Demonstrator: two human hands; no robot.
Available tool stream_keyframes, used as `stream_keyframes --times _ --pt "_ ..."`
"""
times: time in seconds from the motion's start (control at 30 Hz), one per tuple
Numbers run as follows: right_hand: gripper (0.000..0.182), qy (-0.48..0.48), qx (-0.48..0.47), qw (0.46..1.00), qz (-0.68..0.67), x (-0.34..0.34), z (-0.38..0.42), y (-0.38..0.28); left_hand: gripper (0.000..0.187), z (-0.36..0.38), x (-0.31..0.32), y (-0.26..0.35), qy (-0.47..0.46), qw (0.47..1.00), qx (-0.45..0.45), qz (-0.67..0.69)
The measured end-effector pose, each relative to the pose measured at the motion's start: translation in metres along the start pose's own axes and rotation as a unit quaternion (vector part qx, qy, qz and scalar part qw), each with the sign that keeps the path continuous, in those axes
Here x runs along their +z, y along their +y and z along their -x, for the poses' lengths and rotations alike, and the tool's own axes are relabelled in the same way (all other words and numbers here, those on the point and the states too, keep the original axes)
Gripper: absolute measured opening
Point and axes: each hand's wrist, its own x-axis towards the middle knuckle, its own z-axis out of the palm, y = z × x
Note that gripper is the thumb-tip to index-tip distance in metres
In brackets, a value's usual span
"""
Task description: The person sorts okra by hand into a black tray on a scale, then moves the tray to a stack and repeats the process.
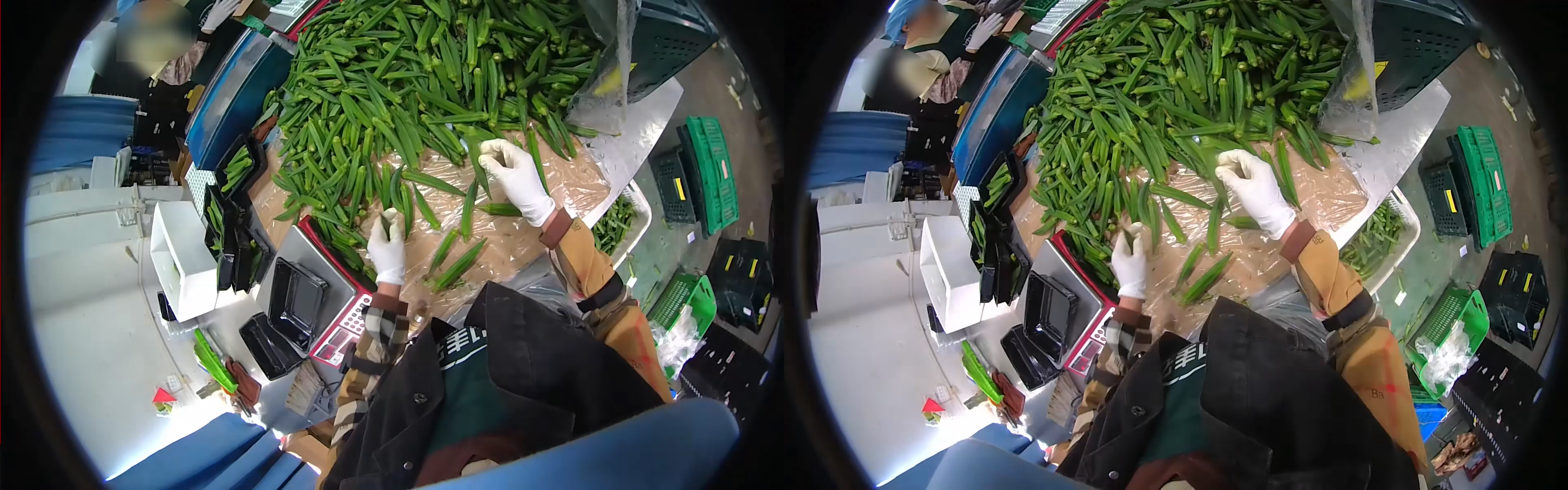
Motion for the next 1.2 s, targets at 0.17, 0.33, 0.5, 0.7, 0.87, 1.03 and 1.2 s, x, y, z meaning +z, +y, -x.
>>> stream_keyframes --times 0.17,0.33,0.5,0.7,0.87,1.03,1.2 --pt "0.028 0.005 -0.062 0.958 0.281 0.025 -0.017 0.027 0.035 -0.005 0.047 -0.002 0.005 0.987 0.009 -0.16" --pt "0.02 -0.081 -0.137 0.788 0.595 0.085 -0.03 0.082 0.038 -0.006 0.044 0.001 -0.049 0.975 -0.056 -0.209" --pt "0.024 -0.091 -0.077 0.87 0.478 0.089 -0.028 0.063 0.032 0.012 0.024 -0.01 -0.102 0.984 -0.078 -0.12" --pt "0.038 -0.055 -0.065 0.969 0.232 -0.031 0.036 -0.03 0.028 0.011 0.025 -0.008 -0.044 0.991 -0.018 -0.124" --pt "0.04 -0.047 0.105 0.897 0.426 -0.205 0.139 -0.078 0.034 -0.007 0.051 0.004 -0.023 0.984 0.005 -0.175" --pt "0.033 0.097 0.078 0.939 0.32 -0.193 0.144 -0.049 0.044 -0.022 0.064 0.029 -0.134 0.96 -0.045 -0.241" --pt "0.034 -0.028 -0.141 0.896 0.419 -0.085 0.095 0.021 0.035 -0.02 0.044 0.003 -0.216 0.962 -0.029 -0.164"
